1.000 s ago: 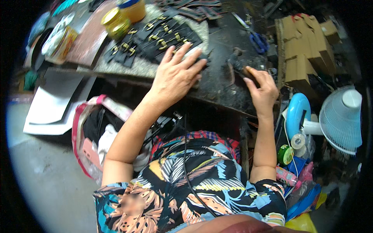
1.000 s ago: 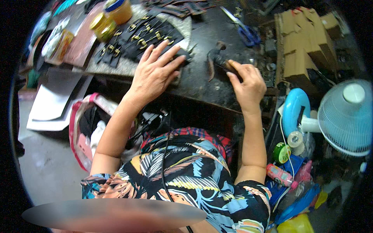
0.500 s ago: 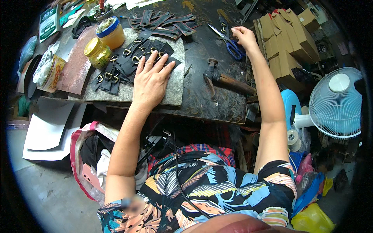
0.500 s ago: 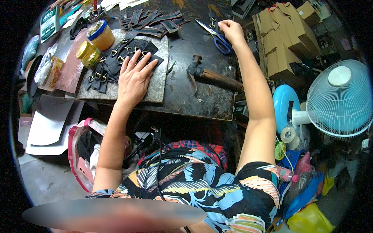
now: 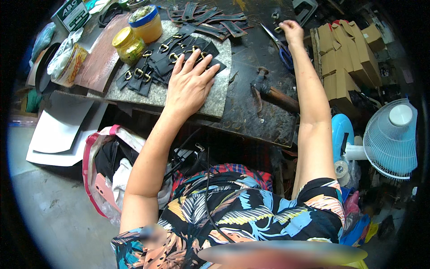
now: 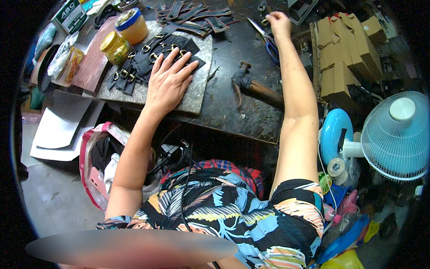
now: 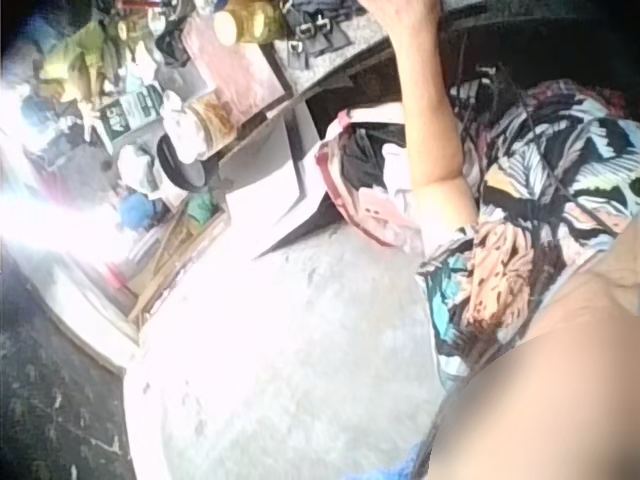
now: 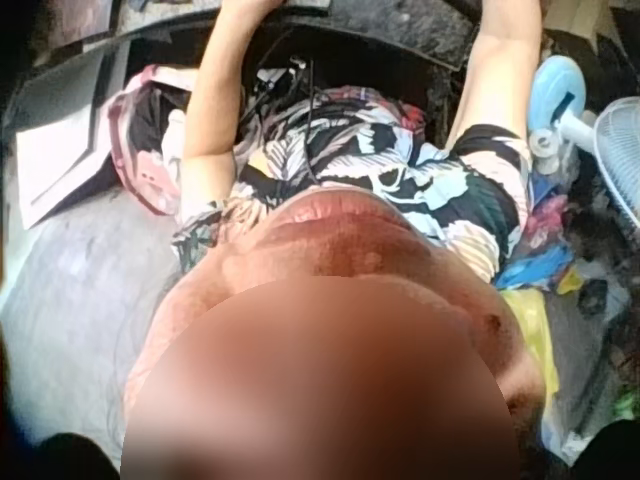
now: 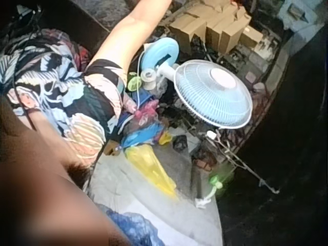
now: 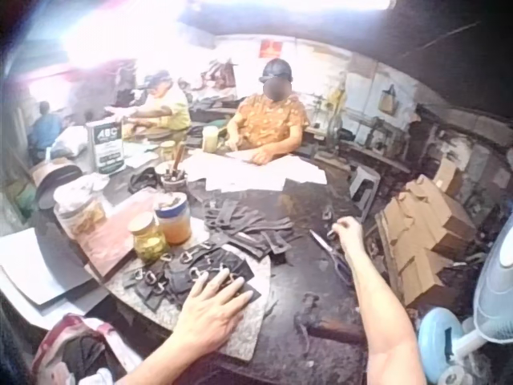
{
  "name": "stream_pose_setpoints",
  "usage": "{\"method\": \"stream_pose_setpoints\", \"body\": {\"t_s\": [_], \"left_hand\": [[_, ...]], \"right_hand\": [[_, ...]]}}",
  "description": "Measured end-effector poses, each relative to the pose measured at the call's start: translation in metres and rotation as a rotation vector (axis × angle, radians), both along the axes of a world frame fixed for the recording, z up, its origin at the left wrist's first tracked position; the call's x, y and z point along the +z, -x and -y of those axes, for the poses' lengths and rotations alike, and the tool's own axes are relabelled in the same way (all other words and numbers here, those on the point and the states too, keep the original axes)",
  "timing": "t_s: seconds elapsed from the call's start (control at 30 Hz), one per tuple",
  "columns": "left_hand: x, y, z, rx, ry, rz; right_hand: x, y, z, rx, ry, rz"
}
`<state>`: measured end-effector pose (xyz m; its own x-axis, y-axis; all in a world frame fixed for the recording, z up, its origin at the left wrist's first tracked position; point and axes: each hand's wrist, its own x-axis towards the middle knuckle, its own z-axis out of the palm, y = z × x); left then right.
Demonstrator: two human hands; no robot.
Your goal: The person repeatedly picks up black leather straps with brass hardware from a workbench, threads the strap ends through the metal rings, and uses a hammer to secure the connections. The person then places the finished straps back on the table.
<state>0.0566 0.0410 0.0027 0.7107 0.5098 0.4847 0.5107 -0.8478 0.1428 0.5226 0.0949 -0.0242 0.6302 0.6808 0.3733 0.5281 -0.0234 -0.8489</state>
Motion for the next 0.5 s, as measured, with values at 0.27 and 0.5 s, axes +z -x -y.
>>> {"method": "stream_pose_setpoints", "body": {"t_s": [0.27, 0.5], "left_hand": [[-0.002, 0.020, -0.008, -0.248, 0.155, 0.785], [0.015, 0.058, 0.039, -0.124, 0.535, 0.657]], "right_hand": [[0.086, 0.122, 0.045, 0.460, -0.121, -0.067], [0.076, 0.267, 0.111, 1.067, 0.494, 0.097]]}}
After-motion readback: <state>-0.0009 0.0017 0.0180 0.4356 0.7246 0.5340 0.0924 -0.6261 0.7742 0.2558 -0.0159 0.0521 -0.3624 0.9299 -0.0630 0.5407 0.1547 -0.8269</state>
